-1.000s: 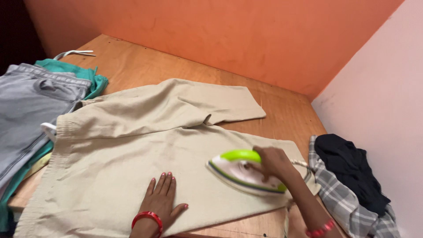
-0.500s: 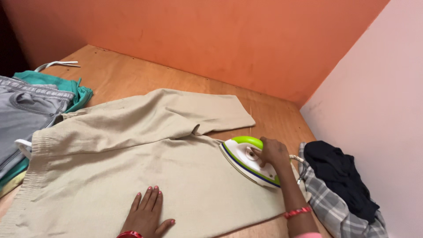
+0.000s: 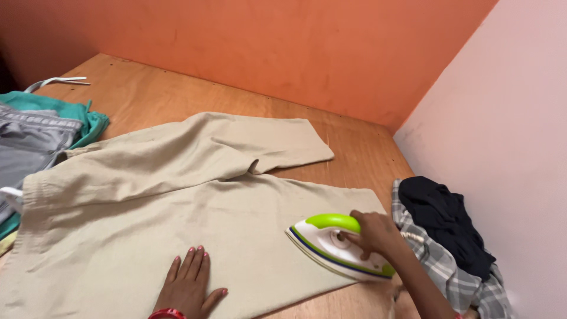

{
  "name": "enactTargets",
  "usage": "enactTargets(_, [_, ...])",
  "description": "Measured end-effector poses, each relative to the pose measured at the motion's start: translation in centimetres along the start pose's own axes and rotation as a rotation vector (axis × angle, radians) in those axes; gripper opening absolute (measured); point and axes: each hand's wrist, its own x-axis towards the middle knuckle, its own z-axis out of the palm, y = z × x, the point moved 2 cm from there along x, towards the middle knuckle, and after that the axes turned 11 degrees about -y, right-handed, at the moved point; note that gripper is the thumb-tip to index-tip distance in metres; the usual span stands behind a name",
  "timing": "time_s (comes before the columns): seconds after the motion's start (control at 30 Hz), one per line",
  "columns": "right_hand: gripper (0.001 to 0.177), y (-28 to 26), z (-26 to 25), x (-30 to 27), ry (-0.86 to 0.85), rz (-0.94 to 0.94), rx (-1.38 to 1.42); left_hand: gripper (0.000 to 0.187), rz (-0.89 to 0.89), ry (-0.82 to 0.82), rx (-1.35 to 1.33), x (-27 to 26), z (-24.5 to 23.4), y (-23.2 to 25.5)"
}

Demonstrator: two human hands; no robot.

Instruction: The person irons a pair of beige pants on a wooden table using a green and white iron. They smooth the fabric with their left hand while moving the iron back and forth with their right hand, periodically repositioning the pants to cover different areas.

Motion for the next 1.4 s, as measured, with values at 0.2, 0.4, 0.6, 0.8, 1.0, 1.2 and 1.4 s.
enactTargets(0.2, [0.078,1.8,-0.7,2.9,0.007,0.171,0.03,0.095,0.022,-0.077,-0.008,2.1,0.8,-0.5])
enactTargets(0.4, [0.055,5.7,-2.8,8.6,0.226,0.298,0.147,0.101,0.025,0.019,0.009,3.5,1.9,-1.0])
enactTargets(0.6, [0.057,7.2,-0.8,9.9,0.186,0.403,0.259,0.1,0.03,0.042,0.003,4.6,2.8,-1.2])
enactTargets(0.8, [0.082,11.4,1.4,6.5,-0.088,0.293,0.15,0.101,0.018,0.101,0.053,4.8,3.6,-1.3])
enactTargets(1.0, [0.092,13.7,3.1,2.6,-0.295,0.257,0.107,0.103,0.017,-0.012,0.036,5.9,3.5,-1.7])
enactTargets(1.2, [0.078,14.6,2.8,6.7,-0.119,0.294,0.16,0.103,0.057,-0.118,0.002,6.8,3.3,-2.0])
enactTargets(1.4, [0.07,14.1,1.3,11.9,0.017,0.435,0.163,0.104,0.015,-0.009,0.04,5.6,3.2,-1.9])
